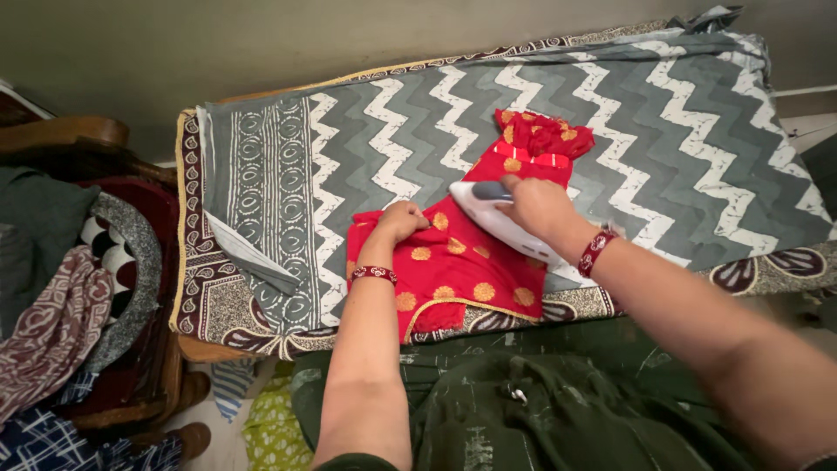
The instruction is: The person irons a red patterned garment on a patterned cloth-covered surface. They repeatedly smooth the fabric, use a white electric iron to press different sections, and fold the garment into a compact shape. The person handles the garment by hand to adjust its position and ensure even ironing.
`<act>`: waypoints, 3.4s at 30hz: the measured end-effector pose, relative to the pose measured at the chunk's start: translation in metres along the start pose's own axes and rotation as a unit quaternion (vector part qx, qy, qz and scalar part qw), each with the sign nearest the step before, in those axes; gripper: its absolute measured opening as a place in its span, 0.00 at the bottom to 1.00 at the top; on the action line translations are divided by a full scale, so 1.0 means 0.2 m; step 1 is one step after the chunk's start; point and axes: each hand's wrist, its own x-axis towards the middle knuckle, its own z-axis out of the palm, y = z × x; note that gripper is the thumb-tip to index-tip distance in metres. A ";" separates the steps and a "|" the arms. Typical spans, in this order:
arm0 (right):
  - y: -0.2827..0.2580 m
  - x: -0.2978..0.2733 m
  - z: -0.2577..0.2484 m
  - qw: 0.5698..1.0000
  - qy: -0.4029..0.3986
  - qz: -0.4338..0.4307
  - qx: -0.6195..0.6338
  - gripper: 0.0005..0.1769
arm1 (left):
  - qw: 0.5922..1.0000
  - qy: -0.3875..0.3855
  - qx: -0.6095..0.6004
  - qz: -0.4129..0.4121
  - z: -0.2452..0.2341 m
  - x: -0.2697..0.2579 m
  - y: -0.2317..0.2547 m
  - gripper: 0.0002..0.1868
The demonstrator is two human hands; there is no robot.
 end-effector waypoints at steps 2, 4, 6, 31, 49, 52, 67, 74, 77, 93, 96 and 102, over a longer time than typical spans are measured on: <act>0.02 0.01 0.04 0.998 0.020 0.062 0.011 0.22 | 1.000 0.007 -0.011 0.027 0.01 -0.01 -0.03 0.10; 0.08 0.03 0.04 0.993 0.021 0.112 0.017 0.22 | 0.999 0.011 -0.001 0.037 0.02 -0.01 -0.04 0.11; 0.14 0.05 0.03 0.989 0.027 0.143 0.006 0.22 | 0.999 0.013 0.030 0.028 0.03 0.00 -0.03 0.12; 0.48 -0.35 -0.10 0.993 -0.112 0.014 -0.046 0.28 | 0.995 0.072 0.059 0.020 0.05 0.04 0.03 0.12; 0.32 -0.18 0.06 0.998 -0.001 0.062 -0.026 0.31 | 0.891 0.269 -0.347 -0.117 -0.08 -0.80 -0.95 0.11; 0.32 -0.29 0.06 0.994 -0.080 -0.015 -0.076 0.31 | 0.935 0.241 -0.252 -0.063 -0.02 -0.87 -0.80 0.13; 1.46 -0.53 0.11 0.974 0.054 0.191 -0.110 0.37 | 0.918 0.102 -0.376 -0.077 -0.05 -1.06 -0.62 0.17; 1.83 -0.33 0.05 0.902 0.296 0.274 0.155 0.30 | 0.914 0.110 -0.373 -0.116 -0.09 -1.08 -0.51 0.20; 1.89 -0.29 0.06 0.856 0.409 0.237 0.212 0.27 | 0.908 0.127 -0.371 -0.146 -0.09 -1.08 -0.45 0.21; 1.66 -0.47 0.63 0.717 0.500 0.127 0.468 0.38 | 0.911 0.286 -0.290 -0.062 -0.01 -1.15 -0.57 0.16; 1.60 -0.52 0.58 0.747 0.425 0.236 0.453 0.35 | 0.922 0.254 -0.282 -0.077 0.00 -1.16 -0.57 0.15; 1.45 -0.59 0.52 0.759 0.466 0.182 0.416 0.33 | 0.915 0.232 -0.307 -0.121 -0.03 -1.14 -0.50 0.16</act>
